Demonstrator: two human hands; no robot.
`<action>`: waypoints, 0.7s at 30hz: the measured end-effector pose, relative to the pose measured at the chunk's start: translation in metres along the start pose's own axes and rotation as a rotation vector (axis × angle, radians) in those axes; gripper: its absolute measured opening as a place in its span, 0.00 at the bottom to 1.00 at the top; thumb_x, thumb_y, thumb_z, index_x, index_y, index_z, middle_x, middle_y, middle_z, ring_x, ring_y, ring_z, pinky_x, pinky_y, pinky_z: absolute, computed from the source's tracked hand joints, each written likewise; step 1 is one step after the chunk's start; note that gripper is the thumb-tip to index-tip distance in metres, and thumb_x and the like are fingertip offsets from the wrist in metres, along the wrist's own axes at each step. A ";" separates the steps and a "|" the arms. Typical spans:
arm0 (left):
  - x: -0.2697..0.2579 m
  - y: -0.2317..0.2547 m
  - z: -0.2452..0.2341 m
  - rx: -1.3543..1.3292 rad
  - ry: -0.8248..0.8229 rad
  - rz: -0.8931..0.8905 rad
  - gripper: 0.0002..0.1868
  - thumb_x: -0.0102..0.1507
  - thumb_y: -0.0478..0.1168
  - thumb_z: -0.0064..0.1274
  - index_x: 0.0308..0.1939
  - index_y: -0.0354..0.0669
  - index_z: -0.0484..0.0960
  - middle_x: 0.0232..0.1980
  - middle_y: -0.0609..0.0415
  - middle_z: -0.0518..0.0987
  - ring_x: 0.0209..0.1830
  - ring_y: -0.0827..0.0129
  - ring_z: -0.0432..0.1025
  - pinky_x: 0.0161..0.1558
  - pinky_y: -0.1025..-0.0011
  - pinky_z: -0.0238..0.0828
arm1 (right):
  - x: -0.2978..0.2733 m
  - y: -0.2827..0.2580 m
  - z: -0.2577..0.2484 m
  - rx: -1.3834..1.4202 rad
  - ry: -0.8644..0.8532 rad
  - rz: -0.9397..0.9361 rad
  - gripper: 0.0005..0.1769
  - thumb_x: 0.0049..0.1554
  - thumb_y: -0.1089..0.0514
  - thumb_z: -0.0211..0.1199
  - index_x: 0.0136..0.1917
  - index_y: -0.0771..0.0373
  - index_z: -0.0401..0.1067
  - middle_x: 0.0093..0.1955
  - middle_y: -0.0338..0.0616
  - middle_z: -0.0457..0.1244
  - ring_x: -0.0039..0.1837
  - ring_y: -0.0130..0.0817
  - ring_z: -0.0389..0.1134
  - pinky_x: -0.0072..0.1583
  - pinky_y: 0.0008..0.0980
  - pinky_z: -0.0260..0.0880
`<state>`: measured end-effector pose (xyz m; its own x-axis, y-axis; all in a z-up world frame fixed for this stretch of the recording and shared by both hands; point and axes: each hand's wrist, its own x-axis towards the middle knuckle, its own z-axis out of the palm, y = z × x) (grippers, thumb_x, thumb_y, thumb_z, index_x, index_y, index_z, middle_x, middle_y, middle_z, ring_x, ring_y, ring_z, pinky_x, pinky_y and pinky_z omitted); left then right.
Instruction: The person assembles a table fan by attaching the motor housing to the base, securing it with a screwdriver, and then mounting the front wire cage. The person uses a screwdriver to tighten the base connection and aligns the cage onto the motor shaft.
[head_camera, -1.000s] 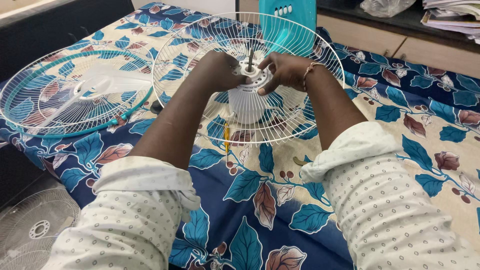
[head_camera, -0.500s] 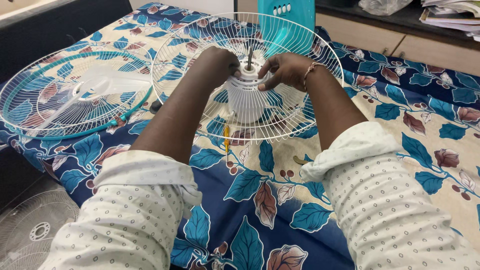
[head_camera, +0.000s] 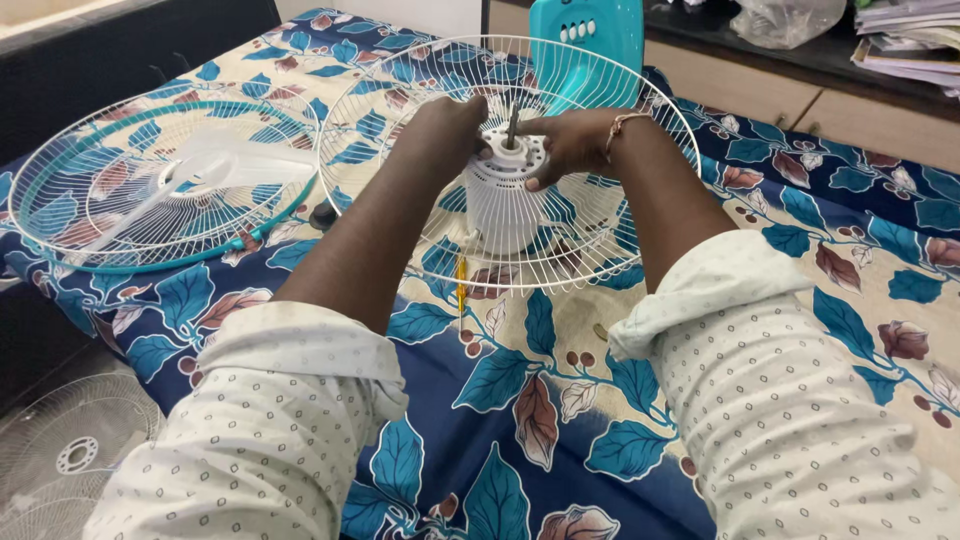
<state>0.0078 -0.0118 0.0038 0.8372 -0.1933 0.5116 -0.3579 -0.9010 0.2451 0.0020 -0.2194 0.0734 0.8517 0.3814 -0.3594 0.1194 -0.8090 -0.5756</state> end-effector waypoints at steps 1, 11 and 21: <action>0.002 0.000 -0.002 0.031 -0.010 -0.011 0.11 0.62 0.38 0.61 0.46 0.40 0.79 0.34 0.42 0.83 0.33 0.53 0.81 0.33 0.58 0.77 | -0.003 -0.004 0.000 -0.032 0.023 0.010 0.56 0.46 0.56 0.75 0.82 0.36 0.52 0.80 0.52 0.52 0.83 0.45 0.48 0.78 0.49 0.48; 0.005 0.002 0.001 0.044 0.099 -0.018 0.12 0.58 0.39 0.67 0.40 0.39 0.81 0.32 0.43 0.82 0.32 0.53 0.80 0.33 0.58 0.77 | -0.011 -0.001 0.002 0.006 0.099 -0.009 0.56 0.39 0.58 0.80 0.77 0.45 0.60 0.77 0.53 0.57 0.78 0.46 0.58 0.75 0.45 0.59; -0.012 0.003 -0.005 -0.065 0.080 -0.086 0.19 0.55 0.47 0.69 0.43 0.42 0.83 0.35 0.49 0.85 0.36 0.56 0.81 0.40 0.59 0.76 | 0.004 -0.005 0.007 -0.056 0.197 0.018 0.50 0.34 0.61 0.83 0.70 0.49 0.70 0.69 0.51 0.68 0.72 0.46 0.66 0.69 0.50 0.66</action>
<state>-0.0055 -0.0099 0.0019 0.8313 -0.0822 0.5497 -0.3141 -0.8854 0.3426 0.0010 -0.2105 0.0694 0.9367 0.2764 -0.2148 0.1271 -0.8405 -0.5267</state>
